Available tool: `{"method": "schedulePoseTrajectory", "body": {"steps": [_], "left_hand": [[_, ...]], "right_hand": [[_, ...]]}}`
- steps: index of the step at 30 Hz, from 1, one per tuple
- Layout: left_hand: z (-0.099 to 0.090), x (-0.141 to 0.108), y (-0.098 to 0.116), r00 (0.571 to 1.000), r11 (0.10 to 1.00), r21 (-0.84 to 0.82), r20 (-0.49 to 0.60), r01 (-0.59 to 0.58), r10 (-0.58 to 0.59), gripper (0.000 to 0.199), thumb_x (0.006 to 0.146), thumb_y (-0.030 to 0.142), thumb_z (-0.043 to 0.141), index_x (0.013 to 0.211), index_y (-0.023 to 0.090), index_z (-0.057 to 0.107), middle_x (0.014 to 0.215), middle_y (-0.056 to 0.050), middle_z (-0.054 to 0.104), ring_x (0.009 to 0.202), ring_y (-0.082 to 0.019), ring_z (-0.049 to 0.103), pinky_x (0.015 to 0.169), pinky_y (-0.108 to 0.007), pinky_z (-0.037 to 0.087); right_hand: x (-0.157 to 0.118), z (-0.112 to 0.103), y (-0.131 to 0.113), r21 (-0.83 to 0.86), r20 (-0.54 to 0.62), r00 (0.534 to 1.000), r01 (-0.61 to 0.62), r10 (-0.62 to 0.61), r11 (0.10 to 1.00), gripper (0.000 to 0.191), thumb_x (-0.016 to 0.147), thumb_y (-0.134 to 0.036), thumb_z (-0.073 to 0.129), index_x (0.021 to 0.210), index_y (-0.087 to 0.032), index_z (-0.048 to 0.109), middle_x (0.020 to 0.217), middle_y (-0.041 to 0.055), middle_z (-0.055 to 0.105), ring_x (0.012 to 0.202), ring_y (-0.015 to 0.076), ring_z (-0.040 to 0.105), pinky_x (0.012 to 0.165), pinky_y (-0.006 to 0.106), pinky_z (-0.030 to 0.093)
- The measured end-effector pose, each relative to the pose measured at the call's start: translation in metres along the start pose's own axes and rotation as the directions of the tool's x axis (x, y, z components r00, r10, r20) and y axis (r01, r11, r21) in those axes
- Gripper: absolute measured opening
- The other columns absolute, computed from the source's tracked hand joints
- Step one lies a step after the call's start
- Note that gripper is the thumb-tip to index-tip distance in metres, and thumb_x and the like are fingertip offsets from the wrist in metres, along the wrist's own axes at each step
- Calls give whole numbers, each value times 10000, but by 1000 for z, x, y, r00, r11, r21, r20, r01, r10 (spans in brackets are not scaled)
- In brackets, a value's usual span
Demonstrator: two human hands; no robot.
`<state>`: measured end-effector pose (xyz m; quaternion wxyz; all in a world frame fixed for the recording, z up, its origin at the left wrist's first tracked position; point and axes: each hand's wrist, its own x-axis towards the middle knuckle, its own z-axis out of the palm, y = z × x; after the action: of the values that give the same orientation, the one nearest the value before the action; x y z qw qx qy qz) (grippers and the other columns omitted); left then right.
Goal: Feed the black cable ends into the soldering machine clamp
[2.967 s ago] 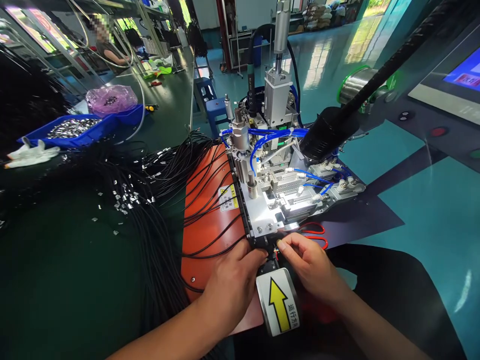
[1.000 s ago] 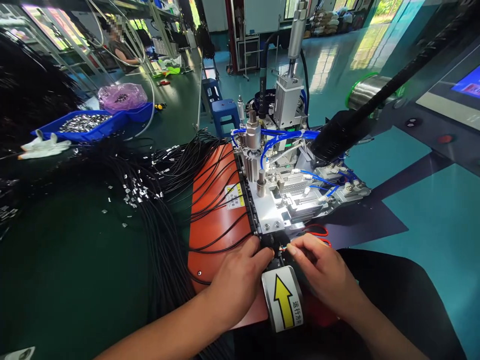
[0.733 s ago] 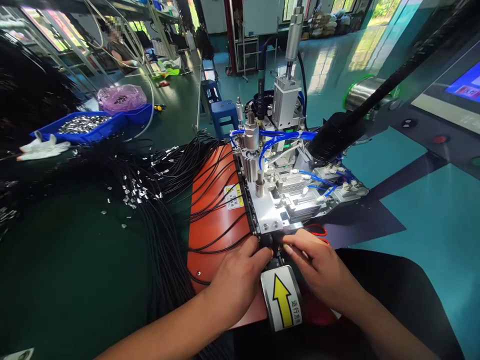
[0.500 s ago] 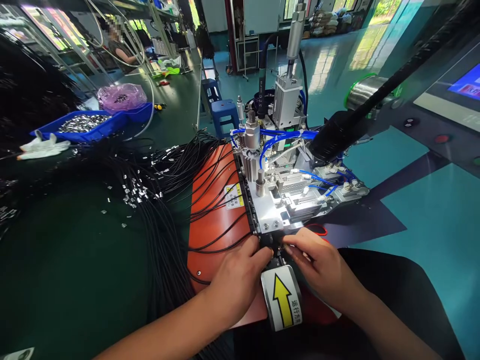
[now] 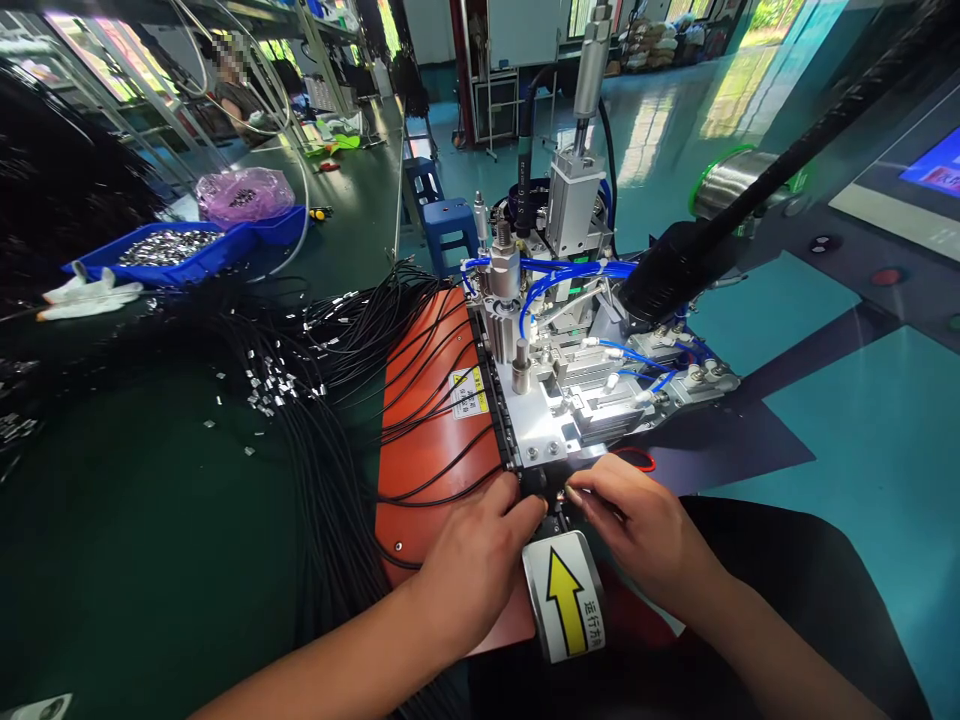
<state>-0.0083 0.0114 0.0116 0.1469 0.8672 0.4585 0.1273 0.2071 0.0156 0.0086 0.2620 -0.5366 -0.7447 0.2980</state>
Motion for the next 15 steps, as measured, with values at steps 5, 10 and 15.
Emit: {"method": "schedulePoseTrajectory", "body": {"steps": [5,10,15], "left_hand": [[-9,-4,2,996,996,34,-15,-88,89,309,895,98,564,1185,194,617,982,-59,606,792,-215,636,671,-354,572],[-15,-6,6,995,995,31,-4,-97,97,337,887,75,578,1210,162,622,1027,-78,630,886,-237,624,770,-403,587],[-19,-5,7,992,992,58,-45,-112,115,196,913,85,562,1072,137,664,872,-60,640,787,-231,593,726,-422,572]], "right_hand": [[2,-1,-1,25,23,999,-23,23,999,197,985,-201,479,891,-206,652,823,22,604,742,175,569,669,310,442],[4,-1,-3,27,29,998,-54,53,998,185,974,-205,486,864,-203,635,812,16,602,725,170,564,651,301,428],[3,-1,-6,35,18,994,-113,112,993,184,950,-204,499,846,-201,650,793,11,627,715,171,580,650,298,428]]}}
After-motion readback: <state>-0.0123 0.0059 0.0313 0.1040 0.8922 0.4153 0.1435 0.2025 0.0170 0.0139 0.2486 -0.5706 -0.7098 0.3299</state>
